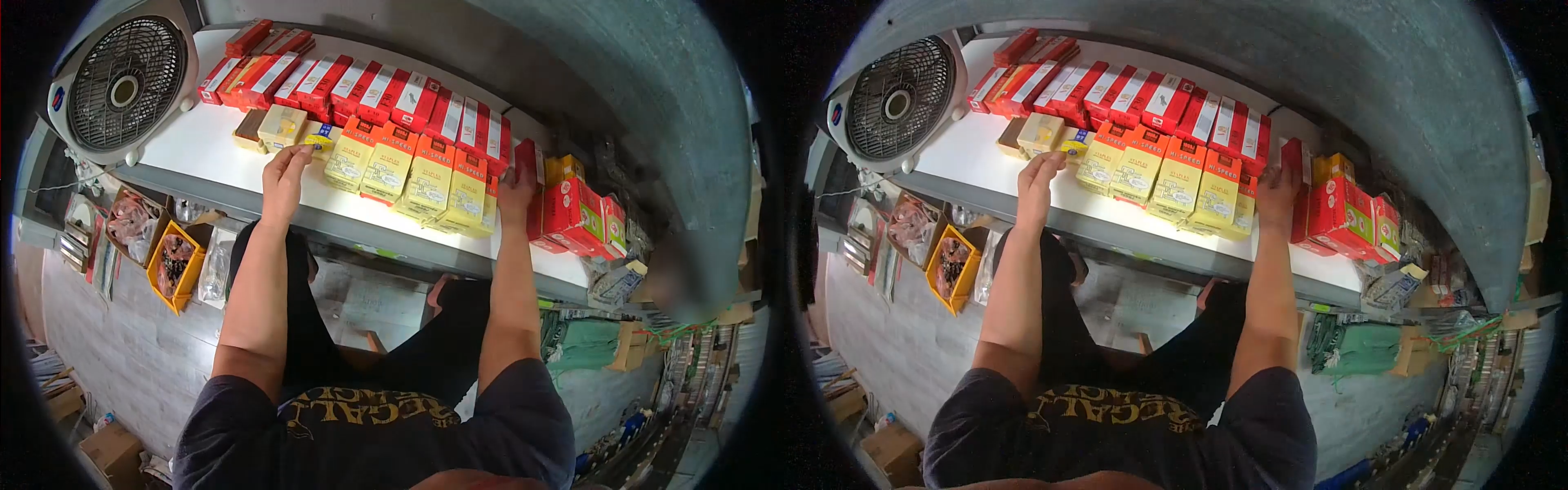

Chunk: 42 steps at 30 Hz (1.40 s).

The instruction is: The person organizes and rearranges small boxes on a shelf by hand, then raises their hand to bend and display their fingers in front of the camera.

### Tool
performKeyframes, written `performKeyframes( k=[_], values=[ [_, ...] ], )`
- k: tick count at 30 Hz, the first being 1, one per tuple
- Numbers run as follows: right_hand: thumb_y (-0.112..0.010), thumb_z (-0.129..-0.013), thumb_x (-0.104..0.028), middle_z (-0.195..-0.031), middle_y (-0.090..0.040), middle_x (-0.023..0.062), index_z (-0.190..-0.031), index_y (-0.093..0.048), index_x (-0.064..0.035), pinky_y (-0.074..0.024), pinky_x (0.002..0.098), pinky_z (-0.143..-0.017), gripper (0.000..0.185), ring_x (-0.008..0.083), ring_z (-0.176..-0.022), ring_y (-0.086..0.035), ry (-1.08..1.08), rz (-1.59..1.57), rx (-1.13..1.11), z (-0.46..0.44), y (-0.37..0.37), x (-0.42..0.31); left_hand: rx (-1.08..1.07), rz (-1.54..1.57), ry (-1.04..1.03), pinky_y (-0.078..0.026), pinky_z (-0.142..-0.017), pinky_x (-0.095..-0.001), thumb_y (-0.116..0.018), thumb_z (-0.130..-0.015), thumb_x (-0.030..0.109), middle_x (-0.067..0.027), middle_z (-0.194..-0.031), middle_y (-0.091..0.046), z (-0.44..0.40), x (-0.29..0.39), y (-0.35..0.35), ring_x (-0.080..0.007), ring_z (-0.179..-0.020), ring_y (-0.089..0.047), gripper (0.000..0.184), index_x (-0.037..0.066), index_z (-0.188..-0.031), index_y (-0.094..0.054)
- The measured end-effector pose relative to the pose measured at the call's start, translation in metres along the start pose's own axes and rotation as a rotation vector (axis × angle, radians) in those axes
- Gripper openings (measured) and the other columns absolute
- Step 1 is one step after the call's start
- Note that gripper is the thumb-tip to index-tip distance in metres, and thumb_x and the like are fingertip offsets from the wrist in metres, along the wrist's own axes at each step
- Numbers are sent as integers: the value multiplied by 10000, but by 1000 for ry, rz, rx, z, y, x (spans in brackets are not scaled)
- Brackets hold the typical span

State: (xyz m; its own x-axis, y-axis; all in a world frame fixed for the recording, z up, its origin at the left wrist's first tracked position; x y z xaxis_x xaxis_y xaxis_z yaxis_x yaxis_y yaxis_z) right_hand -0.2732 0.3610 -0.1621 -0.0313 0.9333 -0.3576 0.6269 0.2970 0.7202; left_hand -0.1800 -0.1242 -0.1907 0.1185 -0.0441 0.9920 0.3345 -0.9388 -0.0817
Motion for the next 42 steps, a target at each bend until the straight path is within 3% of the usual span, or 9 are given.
performKeyframes(
  k=[2,7,11,14,22,31,34,38,42],
  values=[
    [-567,-923,-280,-1283,-580,179,-1314,-537,-65,-401,375,-1012,447,309,-1192,-541,-289,-407,-195,12,8,-12,-7,4,2,-407,-918,-302,-568,-916,269,-81,-973,-672,1,-1,0,-153,-948,-592,359,-38,-1082,-649],
    [-586,-918,-328,-1288,-575,188,-1314,-513,5,-404,359,-1010,522,305,-1187,-540,-402,-749,-187,3,5,-12,0,11,-1,-407,-914,-294,-576,-913,275,-80,-965,-672,3,5,0,-151,-941,-592,367,-39,-1088,-650],
    [-595,-913,-376,-1189,-620,213,-1313,-514,-15,-455,359,-939,545,332,-1104,-595,-284,-564,-335,-2,10,-64,4,17,4,-407,-908,-284,-583,-910,277,-76,-958,-670,4,1,0,-145,-935,-587,370,-41,-1087,-652],
    [-565,-914,-459,-1316,-552,211,-1348,-488,-7,-390,371,-1032,631,318,-1238,-515,-104,-259,-391,-13,13,-98,6,18,6,-407,-902,-278,-586,-908,277,-70,-950,-668,2,2,1,-139,-927,-582,371,-42,-1084,-653],
    [-484,-949,-467,-1313,-551,218,-1318,-525,-30,-394,376,-1040,573,337,-1238,-518,68,-282,-290,-28,-25,-62,13,59,33,-406,-879,-266,-593,-904,276,-46,-911,-651,1,4,5,-121,-894,-563,361,-38,-1069,-659],
    [-510,-924,-466,-1310,-547,227,-1315,-533,-40,-385,394,-1054,579,356,-1238,-512,111,-402,-392,-44,-21,-46,13,75,45,-401,-868,-251,-597,-903,279,-28,-889,-637,1,4,9,-112,-888,-553,341,-25,-1040,-668],
    [-599,-873,-405,-1279,-561,254,-1340,-505,-27,-411,370,-1018,607,338,-1222,-531,8,25,-545,-50,-15,-60,5,85,47,-401,-868,-250,-598,-903,280,-27,-889,-637,0,4,6,-112,-888,-553,340,-23,-1038,-669],
    [-600,-840,-390,-1273,-558,262,-1317,-534,-41,-422,413,-1017,595,368,-1201,-534,-8,234,-481,-52,-36,-55,-16,78,44,-401,-866,-250,-600,-903,281,-28,-890,-639,1,4,-1,-114,-886,-555,339,-20,-1041,-670],
    [-570,-856,-398,-1229,-589,253,-1330,-522,-55,-437,423,-999,588,382,-1165,-555,13,68,-303,-54,-36,-52,-13,65,33,-401,-863,-249,-600,-903,280,-29,-893,-641,1,5,2,-114,-887,-556,339,-19,-1047,-668]
  ],
)
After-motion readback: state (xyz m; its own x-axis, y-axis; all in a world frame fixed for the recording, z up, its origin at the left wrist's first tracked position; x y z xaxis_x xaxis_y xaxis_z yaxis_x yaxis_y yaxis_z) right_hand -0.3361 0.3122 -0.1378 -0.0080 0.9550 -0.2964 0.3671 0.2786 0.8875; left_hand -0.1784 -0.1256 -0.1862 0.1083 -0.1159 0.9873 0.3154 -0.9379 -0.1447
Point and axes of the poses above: each hand's wrist, its own z-axis away from the middle knuckle, its own y-axis out of the back of the hand, x = y × z, the point moved 8 cm from there along -z, towards the middle knuckle
